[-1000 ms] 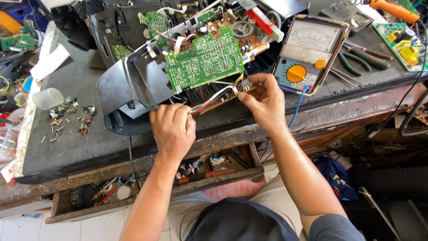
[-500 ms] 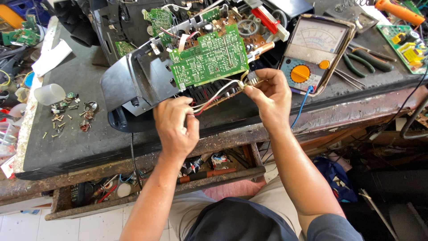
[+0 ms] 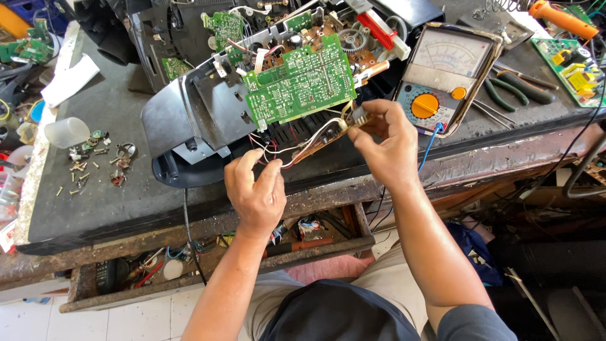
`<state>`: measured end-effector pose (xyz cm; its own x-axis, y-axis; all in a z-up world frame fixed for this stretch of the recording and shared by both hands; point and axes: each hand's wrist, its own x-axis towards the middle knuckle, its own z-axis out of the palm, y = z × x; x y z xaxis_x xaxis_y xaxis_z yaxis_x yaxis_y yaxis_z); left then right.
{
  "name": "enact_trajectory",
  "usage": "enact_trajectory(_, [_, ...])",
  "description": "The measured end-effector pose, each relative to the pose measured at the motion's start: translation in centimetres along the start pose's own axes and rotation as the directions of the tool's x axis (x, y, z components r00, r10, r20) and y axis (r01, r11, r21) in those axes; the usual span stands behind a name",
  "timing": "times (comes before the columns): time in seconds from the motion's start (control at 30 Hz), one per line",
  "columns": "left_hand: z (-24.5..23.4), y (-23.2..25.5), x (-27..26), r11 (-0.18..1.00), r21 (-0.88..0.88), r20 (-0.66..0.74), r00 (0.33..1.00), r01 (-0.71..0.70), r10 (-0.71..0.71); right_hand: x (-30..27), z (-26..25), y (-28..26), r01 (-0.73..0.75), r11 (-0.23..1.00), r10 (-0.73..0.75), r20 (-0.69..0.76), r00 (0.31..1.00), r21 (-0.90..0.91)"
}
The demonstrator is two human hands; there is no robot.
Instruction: The person uses a soldering iron to work on a green circuit board inside a disassembled electronic device. They then use a multimeter with red and black probes to test connections on the board.
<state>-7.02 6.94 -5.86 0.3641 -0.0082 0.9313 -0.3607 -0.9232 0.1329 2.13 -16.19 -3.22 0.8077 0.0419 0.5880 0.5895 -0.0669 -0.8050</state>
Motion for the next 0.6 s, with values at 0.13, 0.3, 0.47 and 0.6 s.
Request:
enact_trajectory(0.13, [-0.1,-1.0,0.0,1.000,-0.007,0.051,0.999,0.011,-0.011,-1.0,0.0,1.1,-0.077,0.996,0.077,0.011,0.997,-0.048])
enact_trajectory(0.3, [0.0,-0.9,-0.1,0.997,0.049,0.147,0.987,0.063,-0.069,0.4,0.4,-1.9,-0.223,0.961,0.236,0.063,0.970,-0.161])
enact_trajectory(0.47, [-0.2,-1.9,-0.4,0.977,0.079,0.345,0.914,0.196,-0.211,1.5,1.5,-2.1,-0.274,0.893,0.332,0.113,0.936,-0.358])
enact_trajectory(0.6, [-0.8,-1.6,0.2,0.997,0.024,0.203,0.977,0.067,-0.071,1.2,1.6,-0.6,-0.143,0.776,0.288,0.143,0.947,-0.614])
